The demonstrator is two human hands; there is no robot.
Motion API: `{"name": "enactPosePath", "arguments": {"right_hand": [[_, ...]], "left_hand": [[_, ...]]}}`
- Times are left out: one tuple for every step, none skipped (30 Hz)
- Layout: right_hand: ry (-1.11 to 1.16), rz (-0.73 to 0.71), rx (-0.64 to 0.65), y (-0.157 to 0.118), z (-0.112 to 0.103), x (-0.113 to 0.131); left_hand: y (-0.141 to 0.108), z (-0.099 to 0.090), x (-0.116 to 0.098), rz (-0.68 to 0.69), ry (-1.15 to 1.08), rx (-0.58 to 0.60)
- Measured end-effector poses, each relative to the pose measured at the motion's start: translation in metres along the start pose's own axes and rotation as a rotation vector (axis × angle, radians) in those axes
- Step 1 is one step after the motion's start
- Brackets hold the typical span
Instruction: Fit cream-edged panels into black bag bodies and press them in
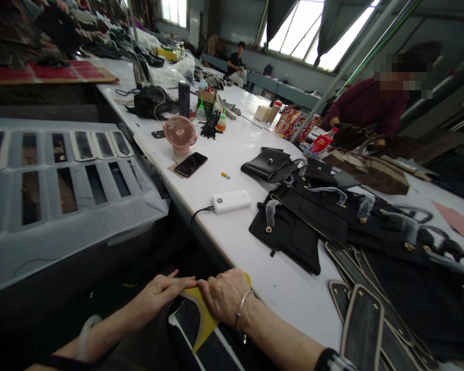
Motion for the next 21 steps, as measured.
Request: {"name": "enactPosePath", "arguments": {"right_hand": [[-0.002, 0.02, -0.002, -0.003, 0.0, 0.0], [-0.004, 0.036, -0.004, -0.006, 0.001, 0.0], [-0.005, 0.048, -0.005, -0.009, 0.001, 0.0], [-0.006, 0.056, -0.005, -0.011, 0.001, 0.0], [-0.005, 0.063, -0.005, -0.014, 0.002, -0.001], [-0.004, 0.069, -0.003, -0.016, 0.002, -0.001], [-0.003, 0.076, -0.001, -0.018, 0.003, -0.002], [-0.003, 0.083, 0.002, -0.02, 0.004, -0.003], [-0.002, 0.089, 0.005, -0.021, 0.005, -0.004], [-0.002, 0.094, 0.007, -0.022, 0.006, -0.005], [-0.001, 0.099, 0.009, -0.022, 0.007, -0.005], [-0.001, 0.105, 0.01, -0.022, 0.008, -0.005], [0.0, 0.11, 0.012, -0.022, 0.008, -0.006], [0.001, 0.117, 0.013, -0.021, 0.008, -0.006], [0.002, 0.126, 0.012, -0.022, 0.007, -0.006], [0.003, 0.141, 0.011, -0.023, 0.006, -0.007], [0.004, 0.167, 0.007, -0.025, 0.003, -0.01], [0.005, 0.209, -0.003, -0.03, -0.001, -0.014], [0.004, 0.268, -0.017, -0.036, -0.006, -0.019], [-0.005, 0.342, -0.036, -0.044, -0.012, -0.026], [-0.008, 0.429, -0.053, -0.055, -0.018, -0.034]], "left_hand": [[0.003, 0.0, 0.001, -0.035, -0.092, 0.003], [0.005, 0.001, 0.002, -0.07, -0.172, 0.0], [0.007, 0.002, 0.004, -0.101, -0.231, -0.003], [0.009, 0.003, 0.006, -0.124, -0.265, -0.007], [0.01, 0.005, 0.008, -0.138, -0.272, -0.008], [0.011, 0.006, 0.01, -0.146, -0.262, -0.005], [0.012, 0.008, 0.012, -0.151, -0.252, 0.001], [0.013, 0.009, 0.013, -0.152, -0.251, 0.011], [0.013, 0.011, 0.014, -0.148, -0.254, 0.023], [0.014, 0.011, 0.014, -0.144, -0.252, 0.036], [0.015, 0.012, 0.014, -0.137, -0.249, 0.05], [0.017, 0.012, 0.013, -0.129, -0.246, 0.066], [0.019, 0.012, 0.011, -0.122, -0.243, 0.082], [0.021, 0.012, 0.009, -0.116, -0.24, 0.097], [0.023, 0.012, 0.008, -0.114, -0.239, 0.113], [0.025, 0.012, 0.006, -0.115, -0.239, 0.127], [0.026, 0.012, 0.004, -0.118, -0.243, 0.139], [0.026, 0.012, 0.003, -0.125, -0.251, 0.149], [0.025, 0.012, 0.002, -0.136, -0.264, 0.153], [0.023, 0.011, 0.002, -0.151, -0.283, 0.147], [0.02, 0.01, 0.004, -0.174, -0.307, 0.128]]}}
Point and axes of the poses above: each hand's wrist, its own y-axis towards the middle knuckle, its own z-axis out of the palm, x = y × z, the point moved 4 cm from there along y, towards the middle knuckle, and after that the axes turned 13 degrees about z, right-handed, at the moved point
